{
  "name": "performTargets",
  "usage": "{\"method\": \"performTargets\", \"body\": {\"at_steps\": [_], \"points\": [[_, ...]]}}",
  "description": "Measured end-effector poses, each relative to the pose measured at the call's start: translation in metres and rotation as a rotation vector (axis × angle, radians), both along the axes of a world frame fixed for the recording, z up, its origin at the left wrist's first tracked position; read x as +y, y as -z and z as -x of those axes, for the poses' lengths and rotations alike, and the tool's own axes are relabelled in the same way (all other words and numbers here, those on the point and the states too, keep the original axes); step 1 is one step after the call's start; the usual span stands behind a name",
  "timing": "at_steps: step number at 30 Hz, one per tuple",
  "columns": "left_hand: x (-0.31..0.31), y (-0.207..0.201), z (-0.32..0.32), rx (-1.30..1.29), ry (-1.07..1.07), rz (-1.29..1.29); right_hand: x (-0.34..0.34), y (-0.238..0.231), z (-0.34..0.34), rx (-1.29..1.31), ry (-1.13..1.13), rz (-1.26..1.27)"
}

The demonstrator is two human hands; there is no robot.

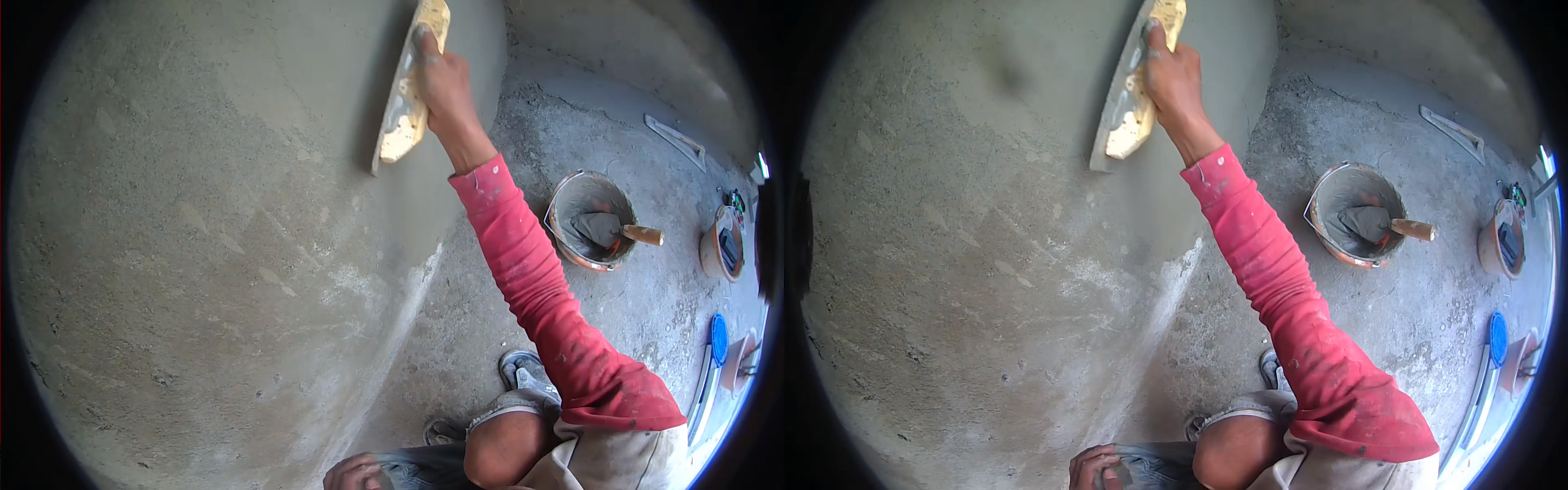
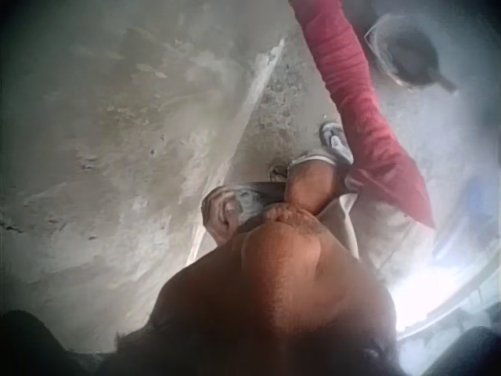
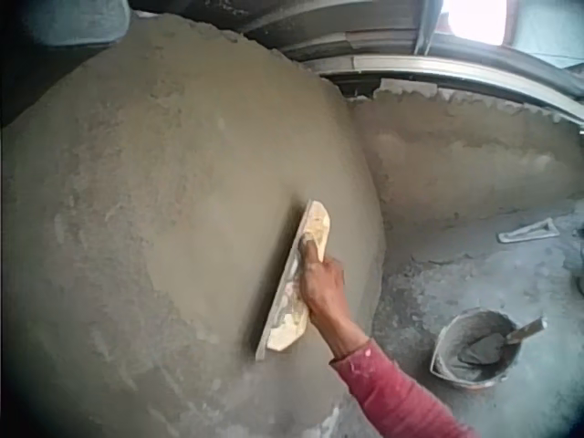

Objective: The person scoops plaster from a bucket with a trowel and applies it to a wall using a large trowel, smoothing the surface in repeated strokes. The person kneels on the floor and works on a single wall section, periodically reloading the trowel from the bucket.

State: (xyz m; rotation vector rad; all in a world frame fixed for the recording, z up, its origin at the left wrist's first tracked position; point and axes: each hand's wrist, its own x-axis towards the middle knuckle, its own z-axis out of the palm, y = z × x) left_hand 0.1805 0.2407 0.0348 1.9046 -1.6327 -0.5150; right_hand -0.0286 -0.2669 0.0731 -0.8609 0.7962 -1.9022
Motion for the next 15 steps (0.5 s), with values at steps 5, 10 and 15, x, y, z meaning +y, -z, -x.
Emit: {"method": "performTargets", "body": {"at_steps": [5,10,15], "points": [[-0.121,-0.019,-0.015,0.283,0.56,-0.513,0.033,-0.167,0.012,-0.144,-0.257,0.262],[-0.282,0.046,0.055,0.97,0.669,-0.729,0.098,-0.013,0.069,-0.204,-0.368,0.061],[-0.332,0.131,0.179,0.381,0.919,0.523,0.2,0.17,0.102,-1.046,-0.834,-0.028]]}}
